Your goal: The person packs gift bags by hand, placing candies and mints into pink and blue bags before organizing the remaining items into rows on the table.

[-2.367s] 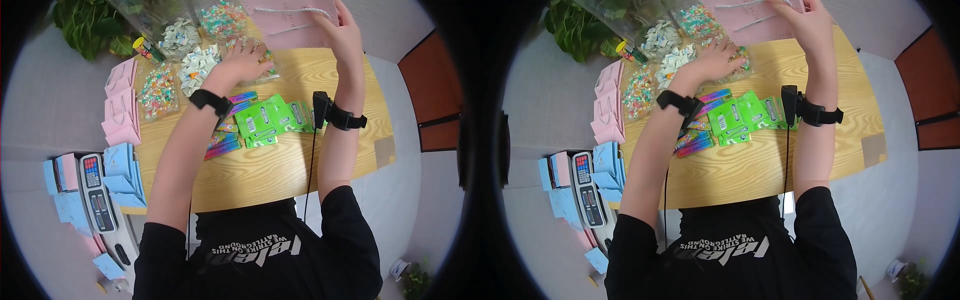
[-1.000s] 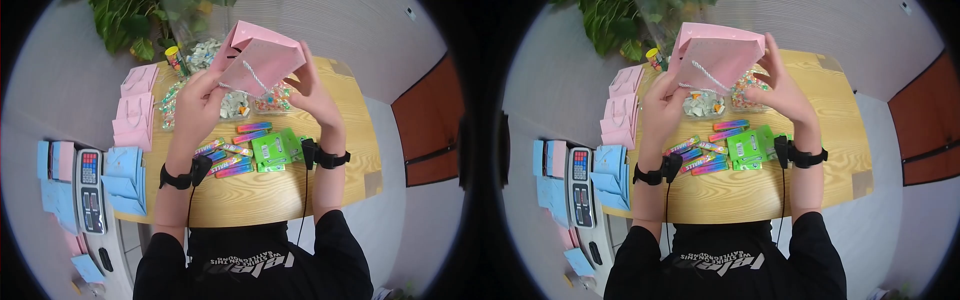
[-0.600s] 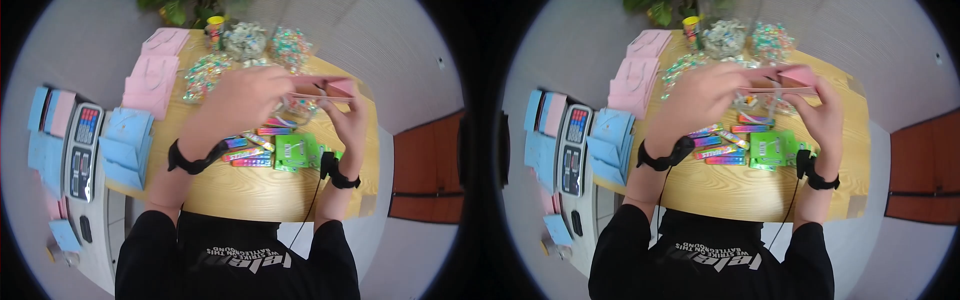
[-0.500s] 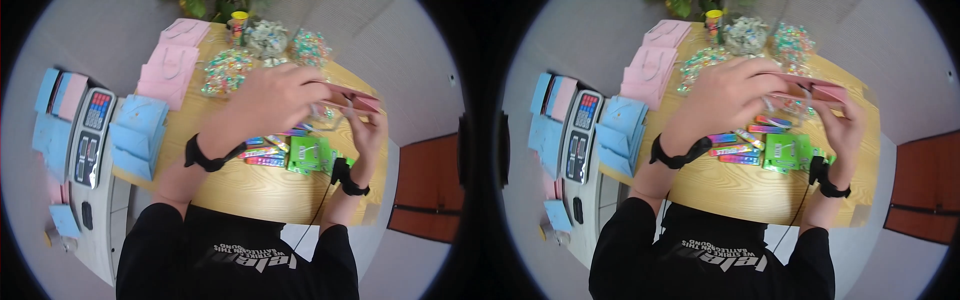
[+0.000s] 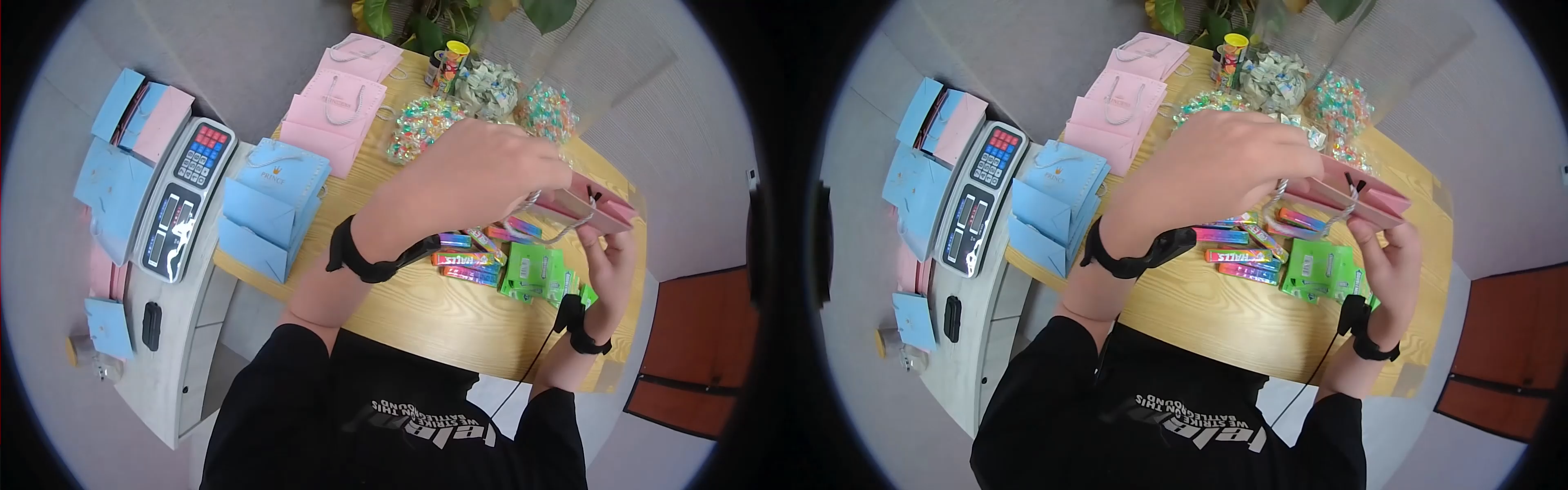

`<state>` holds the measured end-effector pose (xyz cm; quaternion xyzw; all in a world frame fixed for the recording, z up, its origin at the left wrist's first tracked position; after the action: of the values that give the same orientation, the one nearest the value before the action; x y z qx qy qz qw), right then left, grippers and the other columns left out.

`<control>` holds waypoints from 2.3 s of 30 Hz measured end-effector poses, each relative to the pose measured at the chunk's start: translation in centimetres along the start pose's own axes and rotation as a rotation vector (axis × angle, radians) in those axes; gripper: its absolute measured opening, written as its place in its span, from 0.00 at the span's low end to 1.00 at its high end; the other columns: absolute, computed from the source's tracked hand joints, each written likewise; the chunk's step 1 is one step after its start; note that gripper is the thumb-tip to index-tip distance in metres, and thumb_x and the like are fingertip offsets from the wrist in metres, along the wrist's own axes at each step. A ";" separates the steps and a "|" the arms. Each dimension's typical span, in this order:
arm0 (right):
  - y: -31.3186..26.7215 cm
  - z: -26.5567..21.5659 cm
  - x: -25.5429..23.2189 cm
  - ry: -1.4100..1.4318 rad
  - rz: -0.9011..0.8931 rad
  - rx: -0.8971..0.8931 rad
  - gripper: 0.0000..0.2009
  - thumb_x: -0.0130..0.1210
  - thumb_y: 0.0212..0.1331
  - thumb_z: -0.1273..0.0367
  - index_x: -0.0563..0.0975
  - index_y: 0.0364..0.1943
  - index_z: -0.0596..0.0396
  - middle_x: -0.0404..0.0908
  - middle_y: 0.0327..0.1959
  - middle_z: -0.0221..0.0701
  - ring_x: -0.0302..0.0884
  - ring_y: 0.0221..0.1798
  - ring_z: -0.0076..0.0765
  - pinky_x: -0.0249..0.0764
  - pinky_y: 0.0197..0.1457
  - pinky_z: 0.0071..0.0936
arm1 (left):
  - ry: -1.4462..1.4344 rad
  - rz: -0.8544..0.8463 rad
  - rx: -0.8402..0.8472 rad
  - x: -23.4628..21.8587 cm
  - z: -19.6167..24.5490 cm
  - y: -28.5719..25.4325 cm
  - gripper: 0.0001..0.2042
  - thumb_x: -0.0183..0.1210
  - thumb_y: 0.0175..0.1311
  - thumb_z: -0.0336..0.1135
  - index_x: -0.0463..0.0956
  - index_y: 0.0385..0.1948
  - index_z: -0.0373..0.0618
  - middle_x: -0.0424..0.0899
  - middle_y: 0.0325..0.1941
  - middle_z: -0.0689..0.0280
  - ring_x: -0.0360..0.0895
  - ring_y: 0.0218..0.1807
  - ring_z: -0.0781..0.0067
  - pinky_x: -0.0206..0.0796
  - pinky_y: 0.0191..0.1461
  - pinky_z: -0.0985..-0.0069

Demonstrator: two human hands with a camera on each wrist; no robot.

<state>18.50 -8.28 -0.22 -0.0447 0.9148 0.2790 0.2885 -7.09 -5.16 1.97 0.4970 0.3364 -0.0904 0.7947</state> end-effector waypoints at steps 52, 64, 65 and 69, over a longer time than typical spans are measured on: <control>28.1 4.9 33.5 -0.835 -0.509 0.318 0.12 0.56 0.56 0.65 0.84 0.43 0.48 0.86 0.43 0.29 0.85 0.42 0.37 0.74 0.28 0.37 | 0.266 -0.540 -0.748 -7.5 -36.5 -8.6 0.17 0.67 0.50 0.31 0.79 0.43 0.40 0.82 0.42 0.58 0.81 0.38 0.65 0.74 0.42 0.70; 26.1 2.2 29.4 -0.793 -0.459 0.118 0.13 0.53 0.58 0.63 0.84 0.42 0.51 0.85 0.44 0.37 0.84 0.47 0.40 0.78 0.44 0.38 | 0.268 -0.567 -1.020 -8.9 -31.2 -6.4 0.29 0.59 0.60 0.48 0.67 0.60 0.40 0.77 0.57 0.51 0.79 0.50 0.60 0.74 0.45 0.66; 25.3 0.8 28.2 -0.799 -0.450 0.123 0.13 0.53 0.58 0.63 0.84 0.42 0.51 0.85 0.44 0.37 0.84 0.47 0.40 0.78 0.44 0.38 | 0.260 -0.581 -1.025 -8.2 -31.5 -6.7 0.31 0.59 0.60 0.49 0.66 0.62 0.41 0.73 0.61 0.48 0.73 0.58 0.52 0.66 0.57 0.62; 21.9 -3.1 23.8 -0.717 -0.655 0.102 0.15 0.50 0.62 0.61 0.81 0.48 0.50 0.84 0.47 0.34 0.81 0.51 0.44 0.77 0.50 0.42 | 0.407 -0.639 -0.838 -4.9 -35.2 -7.5 0.36 0.58 0.58 0.53 0.62 0.66 0.42 0.60 0.71 0.46 0.58 0.71 0.40 0.54 0.71 0.57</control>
<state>-8.14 10.38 -0.68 -0.2173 0.7082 0.1262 0.6598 -30.00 20.18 -10.26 0.0198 0.6236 -0.0874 0.7766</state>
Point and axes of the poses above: each hand's wrist, its own y-axis towards the middle knuckle, its own x-axis out of the palm, z = x × y, the point moved 1 cm from there along y, towards the middle knuckle
